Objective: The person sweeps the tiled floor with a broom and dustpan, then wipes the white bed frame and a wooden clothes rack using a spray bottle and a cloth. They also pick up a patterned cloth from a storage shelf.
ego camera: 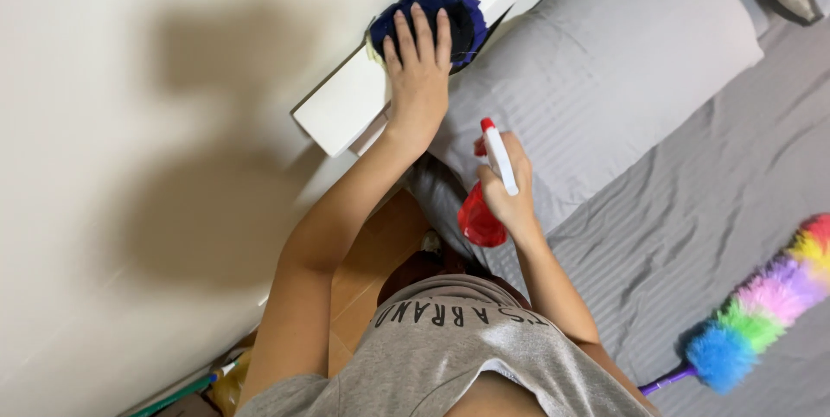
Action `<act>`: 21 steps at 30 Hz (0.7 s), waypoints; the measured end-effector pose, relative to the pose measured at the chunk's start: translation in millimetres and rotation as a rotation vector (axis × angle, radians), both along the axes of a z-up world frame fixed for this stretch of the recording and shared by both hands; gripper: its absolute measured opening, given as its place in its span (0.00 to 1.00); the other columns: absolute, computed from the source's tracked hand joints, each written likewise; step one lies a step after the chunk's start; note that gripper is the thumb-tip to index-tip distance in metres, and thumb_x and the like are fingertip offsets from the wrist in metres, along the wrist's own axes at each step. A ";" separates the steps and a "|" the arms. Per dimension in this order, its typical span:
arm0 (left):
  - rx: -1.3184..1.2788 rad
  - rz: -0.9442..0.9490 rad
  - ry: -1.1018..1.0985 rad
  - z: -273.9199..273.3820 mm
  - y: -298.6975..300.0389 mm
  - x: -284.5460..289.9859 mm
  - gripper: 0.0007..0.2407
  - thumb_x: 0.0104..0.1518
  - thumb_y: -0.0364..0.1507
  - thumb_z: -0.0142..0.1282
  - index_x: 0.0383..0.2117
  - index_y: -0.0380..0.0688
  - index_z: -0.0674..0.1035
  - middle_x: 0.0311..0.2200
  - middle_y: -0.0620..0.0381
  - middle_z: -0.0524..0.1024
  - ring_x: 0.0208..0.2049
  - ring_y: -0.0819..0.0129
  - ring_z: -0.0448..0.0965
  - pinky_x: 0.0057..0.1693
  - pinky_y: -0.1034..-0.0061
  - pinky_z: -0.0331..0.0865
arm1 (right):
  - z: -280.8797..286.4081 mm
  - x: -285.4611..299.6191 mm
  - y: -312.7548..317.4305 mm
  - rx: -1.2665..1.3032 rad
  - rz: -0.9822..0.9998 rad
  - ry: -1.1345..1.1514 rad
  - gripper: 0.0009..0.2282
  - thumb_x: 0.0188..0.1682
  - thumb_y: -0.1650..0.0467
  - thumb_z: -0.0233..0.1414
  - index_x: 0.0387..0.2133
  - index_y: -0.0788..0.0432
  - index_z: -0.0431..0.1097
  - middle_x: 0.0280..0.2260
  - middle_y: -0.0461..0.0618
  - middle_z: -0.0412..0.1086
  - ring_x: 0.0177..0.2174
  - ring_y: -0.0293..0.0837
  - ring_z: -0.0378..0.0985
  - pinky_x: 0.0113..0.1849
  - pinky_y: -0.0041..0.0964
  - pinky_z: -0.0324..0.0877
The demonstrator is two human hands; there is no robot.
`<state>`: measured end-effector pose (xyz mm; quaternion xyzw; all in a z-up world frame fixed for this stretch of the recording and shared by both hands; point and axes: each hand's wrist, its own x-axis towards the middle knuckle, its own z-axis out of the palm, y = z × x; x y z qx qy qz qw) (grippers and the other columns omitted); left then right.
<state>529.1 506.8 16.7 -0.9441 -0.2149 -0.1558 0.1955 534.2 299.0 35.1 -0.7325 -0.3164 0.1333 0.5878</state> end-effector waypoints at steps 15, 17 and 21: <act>-0.251 -0.088 -0.081 -8.4 -14.0 135.4 0.35 0.60 0.32 0.55 0.72 0.39 0.50 0.70 0.30 0.48 0.70 0.31 0.47 0.70 0.40 0.48 | 5.1 93.7 26.6 0.034 -0.079 0.063 0.16 0.34 0.80 0.47 0.38 0.63 0.69 0.37 0.53 0.72 0.39 0.49 0.74 0.43 0.39 0.70; -0.211 -0.074 -0.006 -15.1 -12.9 183.3 0.36 0.57 0.28 0.56 0.72 0.38 0.49 0.69 0.28 0.47 0.70 0.30 0.47 0.70 0.40 0.48 | -3.7 103.3 22.0 0.085 -0.081 0.063 0.16 0.35 0.80 0.47 0.39 0.63 0.69 0.37 0.54 0.72 0.40 0.49 0.73 0.44 0.39 0.70; -0.242 -0.131 -0.037 -36.8 -14.0 278.4 0.38 0.55 0.27 0.56 0.71 0.36 0.47 0.68 0.25 0.45 0.69 0.25 0.45 0.69 0.36 0.49 | -18.9 120.7 2.9 -0.025 -0.153 0.035 0.15 0.34 0.80 0.47 0.37 0.64 0.70 0.36 0.53 0.73 0.38 0.48 0.75 0.42 0.39 0.71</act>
